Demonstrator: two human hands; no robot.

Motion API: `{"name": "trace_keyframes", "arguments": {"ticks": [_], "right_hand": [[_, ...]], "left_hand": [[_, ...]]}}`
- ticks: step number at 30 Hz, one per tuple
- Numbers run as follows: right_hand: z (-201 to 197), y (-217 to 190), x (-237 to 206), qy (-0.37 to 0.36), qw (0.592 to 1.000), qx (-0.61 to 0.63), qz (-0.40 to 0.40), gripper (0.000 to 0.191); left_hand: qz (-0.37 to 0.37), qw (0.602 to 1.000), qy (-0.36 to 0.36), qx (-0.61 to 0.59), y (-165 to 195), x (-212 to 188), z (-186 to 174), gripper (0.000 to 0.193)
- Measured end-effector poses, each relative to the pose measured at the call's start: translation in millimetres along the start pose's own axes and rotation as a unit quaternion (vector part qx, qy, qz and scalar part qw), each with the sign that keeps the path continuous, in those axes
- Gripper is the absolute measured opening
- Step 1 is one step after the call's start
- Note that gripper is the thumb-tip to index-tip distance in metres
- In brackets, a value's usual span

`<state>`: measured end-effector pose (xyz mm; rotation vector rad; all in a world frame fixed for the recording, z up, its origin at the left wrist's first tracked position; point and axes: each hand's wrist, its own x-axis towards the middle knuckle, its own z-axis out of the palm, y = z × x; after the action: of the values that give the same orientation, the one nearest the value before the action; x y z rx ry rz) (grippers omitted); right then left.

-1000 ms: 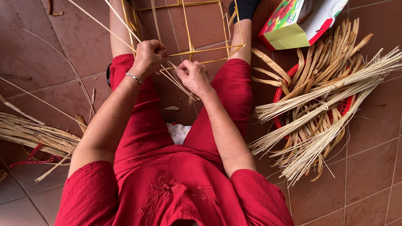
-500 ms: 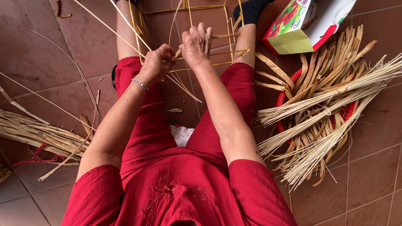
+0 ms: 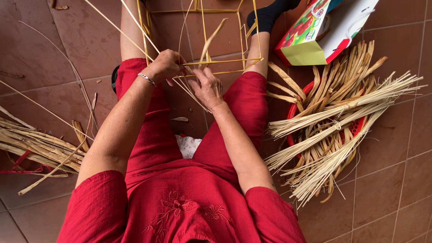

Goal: The person sits on the floor and weaves thin dried palm leaves into a yellow wire basket frame. They repeatedly pick leaves from a red basket, thread them through the frame, and tuck them in to build up the basket wall.

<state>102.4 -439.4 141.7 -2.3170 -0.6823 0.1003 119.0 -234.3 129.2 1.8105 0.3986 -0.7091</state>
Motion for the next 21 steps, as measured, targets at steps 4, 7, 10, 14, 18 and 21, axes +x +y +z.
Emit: {"name": "trace_keyframes", "arguments": {"ticks": [4, 7, 10, 14, 18, 21], "right_hand": [[-20.5, -10.4, 2.5, 0.05, 0.996, -0.063, -0.037, 0.016], [-30.7, -11.2, 1.5, 0.066, 0.988, -0.1, -0.098, 0.019], [-22.2, -5.3, -2.4, 0.01, 0.982, -0.141, -0.123, 0.016], [0.3, 6.9, -17.3, -0.088, 0.995, -0.042, 0.002, 0.014], [-16.2, 39.0, 2.4, -0.089, 0.821, 0.501, 0.26, 0.034], [-27.2, 46.6, 36.4, -0.053, 0.72, 0.651, 0.235, 0.035]], "left_hand": [[0.104, 0.99, 0.066, -0.067, -0.5, -9.4, 10.0, 0.041], [0.103, 0.99, 0.092, -0.039, -1.9, -15.6, 15.8, 0.045], [0.093, 0.988, 0.098, -0.075, -2.6, -17.2, 17.0, 0.045], [0.123, 0.984, 0.11, -0.062, -3.9, -16.0, 13.5, 0.044], [0.105, 0.984, 0.13, -0.058, -5.1, -16.1, 14.9, 0.043], [0.128, 0.978, 0.146, -0.078, -5.2, -18.1, 19.5, 0.041]]}}
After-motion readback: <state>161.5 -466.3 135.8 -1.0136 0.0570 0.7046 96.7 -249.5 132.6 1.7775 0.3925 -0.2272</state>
